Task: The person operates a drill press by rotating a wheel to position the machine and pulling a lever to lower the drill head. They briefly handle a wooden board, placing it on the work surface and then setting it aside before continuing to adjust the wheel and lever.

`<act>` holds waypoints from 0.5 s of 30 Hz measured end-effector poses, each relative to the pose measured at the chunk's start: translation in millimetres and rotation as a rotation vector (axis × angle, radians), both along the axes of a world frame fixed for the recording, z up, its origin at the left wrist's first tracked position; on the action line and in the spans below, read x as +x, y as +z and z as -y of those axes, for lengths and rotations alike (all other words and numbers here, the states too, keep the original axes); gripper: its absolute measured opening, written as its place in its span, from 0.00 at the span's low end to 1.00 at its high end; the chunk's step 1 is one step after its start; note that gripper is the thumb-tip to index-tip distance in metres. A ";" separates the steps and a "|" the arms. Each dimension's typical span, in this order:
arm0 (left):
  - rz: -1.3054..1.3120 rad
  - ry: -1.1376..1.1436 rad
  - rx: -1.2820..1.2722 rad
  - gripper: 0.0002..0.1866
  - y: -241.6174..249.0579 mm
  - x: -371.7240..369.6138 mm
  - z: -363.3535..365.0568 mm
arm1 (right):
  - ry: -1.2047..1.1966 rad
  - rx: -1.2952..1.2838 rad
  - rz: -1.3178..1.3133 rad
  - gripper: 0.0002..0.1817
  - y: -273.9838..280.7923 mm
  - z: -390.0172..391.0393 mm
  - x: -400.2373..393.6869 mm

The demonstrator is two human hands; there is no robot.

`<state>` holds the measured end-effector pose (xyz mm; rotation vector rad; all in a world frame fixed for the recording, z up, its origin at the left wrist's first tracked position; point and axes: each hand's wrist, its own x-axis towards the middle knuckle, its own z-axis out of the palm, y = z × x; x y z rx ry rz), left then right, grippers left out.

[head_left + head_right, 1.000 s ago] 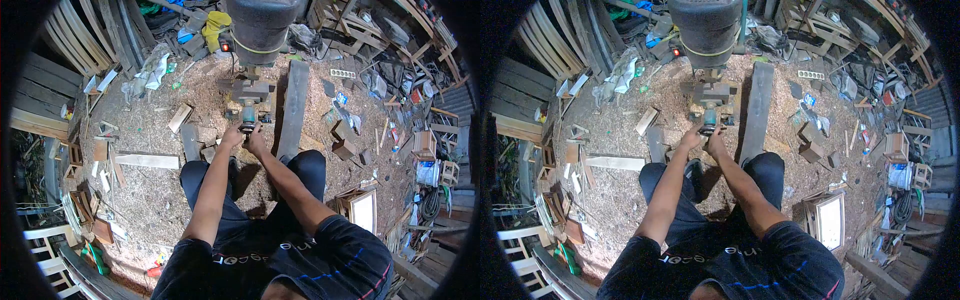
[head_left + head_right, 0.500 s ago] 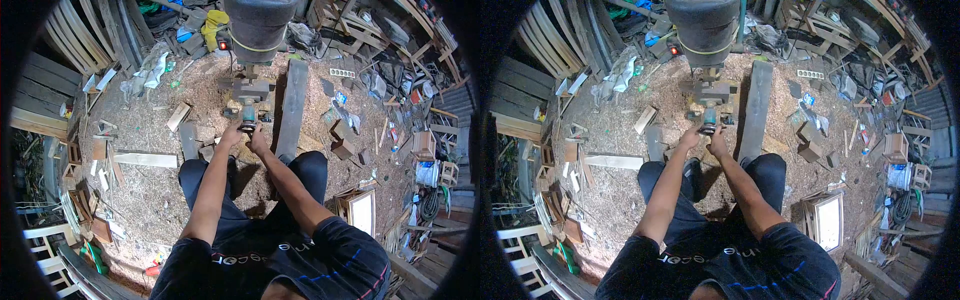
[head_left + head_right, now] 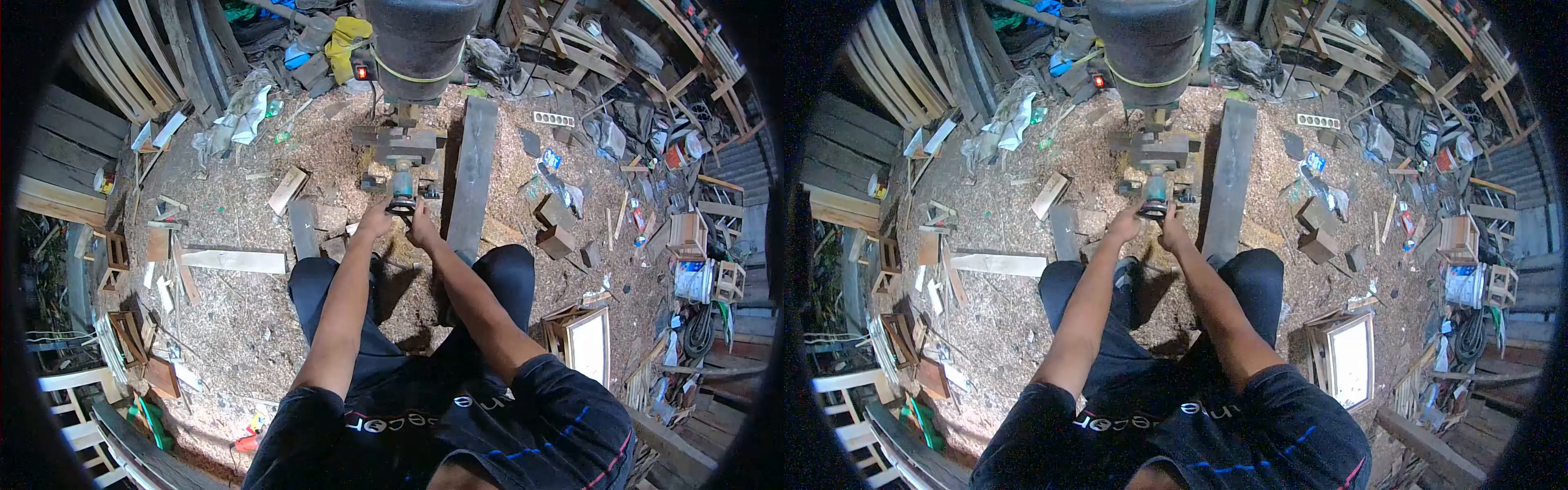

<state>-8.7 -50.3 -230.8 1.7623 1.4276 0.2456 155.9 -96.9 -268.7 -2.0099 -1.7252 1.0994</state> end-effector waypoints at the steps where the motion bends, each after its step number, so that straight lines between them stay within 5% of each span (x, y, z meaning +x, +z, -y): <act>1: 0.015 0.005 0.003 0.34 0.7 1.1 -2.4 | -0.009 -0.037 0.004 0.57 2.7 -5.0 1.8; 7: 0.025 0.088 0.170 0.21 28.5 -1.0 -7.2 | -0.021 0.129 0.085 0.49 38.1 -12.0 20.2; 9: 0.183 0.249 0.353 0.17 65.2 0.8 -13.1 | -0.191 0.419 0.053 0.33 73.8 -25.5 26.8; 12: 0.487 0.506 0.794 0.10 195.5 18.5 -18.5 | -0.413 0.780 -0.256 0.17 191.5 -57.3 45.3; 15: 0.717 0.435 1.212 0.07 309.8 41.3 -47.3 | -0.411 1.096 -0.494 0.15 308.0 -98.6 68.4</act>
